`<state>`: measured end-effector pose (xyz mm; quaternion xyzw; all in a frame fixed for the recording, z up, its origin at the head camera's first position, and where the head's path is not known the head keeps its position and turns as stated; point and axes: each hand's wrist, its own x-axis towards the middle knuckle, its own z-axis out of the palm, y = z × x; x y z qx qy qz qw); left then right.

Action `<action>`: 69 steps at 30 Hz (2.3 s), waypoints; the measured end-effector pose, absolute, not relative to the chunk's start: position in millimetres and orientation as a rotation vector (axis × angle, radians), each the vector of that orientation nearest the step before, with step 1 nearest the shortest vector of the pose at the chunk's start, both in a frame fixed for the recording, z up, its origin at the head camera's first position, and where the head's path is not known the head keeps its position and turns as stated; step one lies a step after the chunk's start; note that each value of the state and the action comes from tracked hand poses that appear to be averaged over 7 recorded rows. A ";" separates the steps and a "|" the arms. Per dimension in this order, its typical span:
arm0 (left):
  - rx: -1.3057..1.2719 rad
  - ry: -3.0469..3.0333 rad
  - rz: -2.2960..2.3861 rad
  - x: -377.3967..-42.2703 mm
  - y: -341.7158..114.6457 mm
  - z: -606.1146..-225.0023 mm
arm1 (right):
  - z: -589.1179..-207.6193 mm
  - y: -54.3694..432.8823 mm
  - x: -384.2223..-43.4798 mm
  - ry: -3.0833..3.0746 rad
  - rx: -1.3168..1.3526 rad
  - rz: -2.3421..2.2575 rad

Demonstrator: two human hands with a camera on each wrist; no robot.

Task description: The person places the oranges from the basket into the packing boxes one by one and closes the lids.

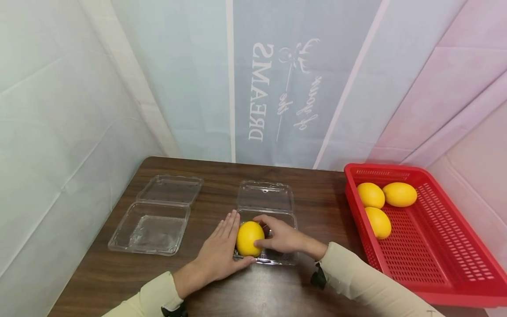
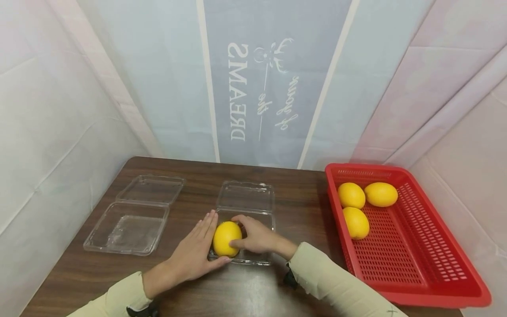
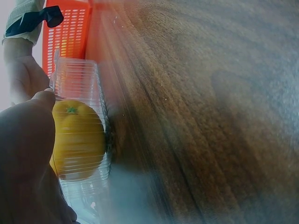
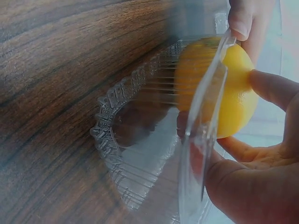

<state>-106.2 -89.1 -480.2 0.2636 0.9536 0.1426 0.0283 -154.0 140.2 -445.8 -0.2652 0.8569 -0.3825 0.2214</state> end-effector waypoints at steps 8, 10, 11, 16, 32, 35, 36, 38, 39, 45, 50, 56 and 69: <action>0.805 2.938 0.451 -105.4 -88.5 -479.3 | -441.4 141.9 -154.2 2.351 -0.728 -1.062; 0.803 2.939 0.450 -105.4 -88.3 -479.2 | -440.8 142.1 -154.3 2.354 -0.730 -1.053; 0.803 2.939 0.449 -105.5 -88.3 -479.2 | -440.5 142.3 -154.2 2.353 -0.729 -1.051; 0.803 2.944 0.447 -105.4 -88.1 -478.9 | -440.1 143.5 -153.9 2.355 -0.733 -1.042; 0.812 2.955 0.438 -106.3 -88.6 -480.3 | -437.2 146.2 -150.6 2.346 -0.731 -1.049; 0.820 2.965 0.425 -106.6 -88.5 -481.3 | -436.6 146.6 -150.9 2.353 -0.739 -1.044; 0.822 2.968 0.422 -106.6 -88.4 -481.5 | -436.5 146.7 -151.1 2.354 -0.740 -1.042; 0.822 2.970 0.420 -106.7 -88.4 -481.8 | -436.4 146.9 -151.6 2.356 -0.737 -1.040; 0.821 2.970 0.417 -106.7 -88.4 -481.8 | -436.3 147.1 -151.8 2.358 -0.732 -1.037; 0.812 2.960 0.418 -106.5 -88.3 -481.5 | -434.0 150.3 -152.8 2.355 -0.702 -1.026; 0.805 2.955 0.417 -106.3 -88.4 -480.9 | -430.7 153.9 -153.8 2.354 -0.701 -1.036; 0.796 2.954 0.411 -105.8 -88.3 -480.8 | -427.3 160.0 -154.8 2.353 -0.708 -1.059; 0.782 2.953 0.432 -105.4 -87.7 -480.3 | -417.9 175.8 -152.6 2.365 -0.700 -1.059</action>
